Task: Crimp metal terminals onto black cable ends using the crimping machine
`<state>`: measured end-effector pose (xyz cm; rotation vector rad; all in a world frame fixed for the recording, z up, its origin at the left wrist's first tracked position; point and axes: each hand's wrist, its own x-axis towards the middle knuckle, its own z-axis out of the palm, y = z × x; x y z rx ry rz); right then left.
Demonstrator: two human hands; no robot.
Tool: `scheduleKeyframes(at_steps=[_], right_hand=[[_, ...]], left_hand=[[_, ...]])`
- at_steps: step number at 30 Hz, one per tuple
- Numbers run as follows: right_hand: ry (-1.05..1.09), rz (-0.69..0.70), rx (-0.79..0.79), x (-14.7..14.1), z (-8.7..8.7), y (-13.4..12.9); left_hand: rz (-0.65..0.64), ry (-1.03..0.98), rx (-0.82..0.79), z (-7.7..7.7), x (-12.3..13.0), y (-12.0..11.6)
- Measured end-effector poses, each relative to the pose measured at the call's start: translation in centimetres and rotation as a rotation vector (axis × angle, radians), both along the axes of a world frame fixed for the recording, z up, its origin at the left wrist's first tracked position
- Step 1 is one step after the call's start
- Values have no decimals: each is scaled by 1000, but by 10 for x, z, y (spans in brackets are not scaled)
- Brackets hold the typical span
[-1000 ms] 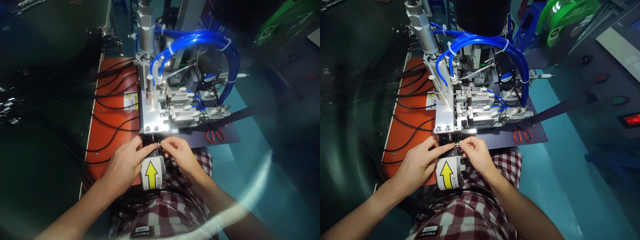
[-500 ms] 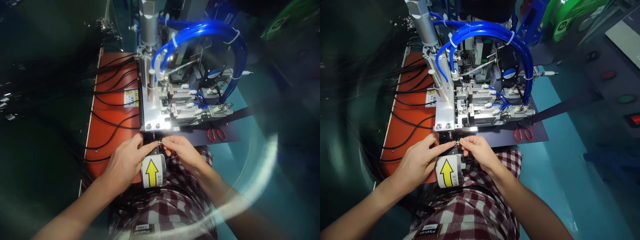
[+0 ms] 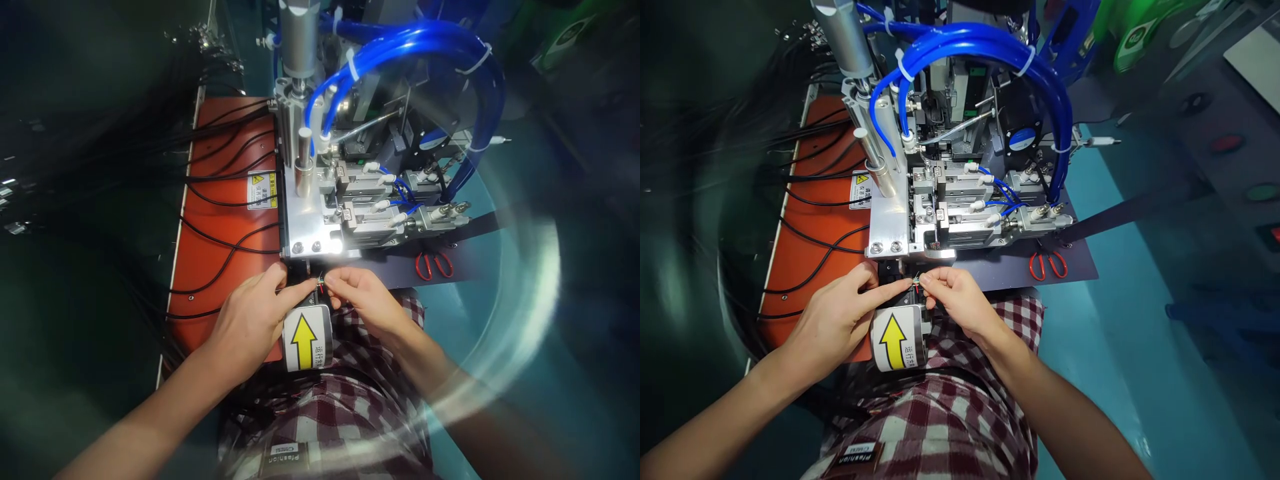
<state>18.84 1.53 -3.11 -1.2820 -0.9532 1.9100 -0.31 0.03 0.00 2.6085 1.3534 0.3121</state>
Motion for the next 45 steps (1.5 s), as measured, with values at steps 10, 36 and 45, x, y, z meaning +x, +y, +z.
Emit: scheduleKeyframes(at_steps=[10,36,45], right_hand=[[-14,18,35,1,1,0],[-152,-127,72,-9,2,-6],[-26,-102,15,-5,-4,-7]], left_hand=[[2,36,-5,2,1,1],[-25,35,82,1,2,1],[-30,23,99,-2,0,2]])
